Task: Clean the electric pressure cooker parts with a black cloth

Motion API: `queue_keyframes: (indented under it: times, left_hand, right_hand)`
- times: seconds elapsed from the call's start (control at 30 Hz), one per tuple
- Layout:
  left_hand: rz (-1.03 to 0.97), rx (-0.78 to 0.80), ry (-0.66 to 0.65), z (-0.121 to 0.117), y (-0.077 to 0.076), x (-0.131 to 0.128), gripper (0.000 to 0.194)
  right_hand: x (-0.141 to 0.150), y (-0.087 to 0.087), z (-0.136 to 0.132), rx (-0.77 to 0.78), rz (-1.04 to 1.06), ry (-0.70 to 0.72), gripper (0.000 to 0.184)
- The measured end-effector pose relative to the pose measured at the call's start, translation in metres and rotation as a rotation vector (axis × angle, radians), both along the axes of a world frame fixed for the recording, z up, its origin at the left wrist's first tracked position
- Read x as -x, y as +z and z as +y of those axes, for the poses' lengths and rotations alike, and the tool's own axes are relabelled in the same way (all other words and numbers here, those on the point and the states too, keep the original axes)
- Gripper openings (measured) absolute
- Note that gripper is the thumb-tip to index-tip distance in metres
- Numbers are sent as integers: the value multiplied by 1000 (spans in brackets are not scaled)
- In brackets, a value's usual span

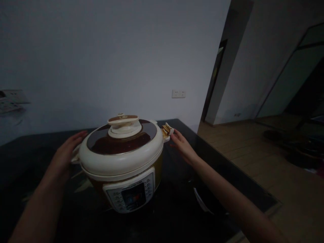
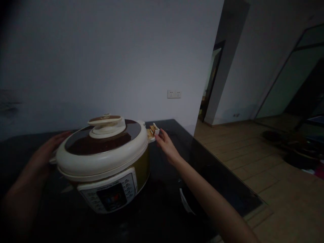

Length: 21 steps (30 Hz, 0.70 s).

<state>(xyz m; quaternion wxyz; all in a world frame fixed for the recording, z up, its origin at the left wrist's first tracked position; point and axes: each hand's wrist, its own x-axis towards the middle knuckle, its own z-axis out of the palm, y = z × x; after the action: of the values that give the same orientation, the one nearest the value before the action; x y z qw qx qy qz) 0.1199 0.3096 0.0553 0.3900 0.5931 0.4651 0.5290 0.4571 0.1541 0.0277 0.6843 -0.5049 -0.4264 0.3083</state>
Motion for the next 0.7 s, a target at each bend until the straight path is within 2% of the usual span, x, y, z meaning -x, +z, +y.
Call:
queue_keyframes:
  times: [0.1, 0.2, 0.33, 0.5, 0.7]
  left_hand:
    - [-277, 257, -110, -3, -1, -7, 29]
    - [-348, 318, -119, -10, 3, -10, 23]
    - [-332, 307, -176, -11, 4, -9, 23]
    - [-314, 273, -215, -6, -2, -4, 28]
    - [-254, 190, -167, -11, -1, -12, 26]
  right_hand:
    - [14, -4, 24, -58, 50, 27, 63]
    - [18, -9, 43, -113, 108, -20, 60]
    - [16, -15, 60, -133, 191, -48, 48]
    - [16, -16, 63, -146, 235, -16, 43]
    - [9, -17, 63, -160, 264, -30, 42]
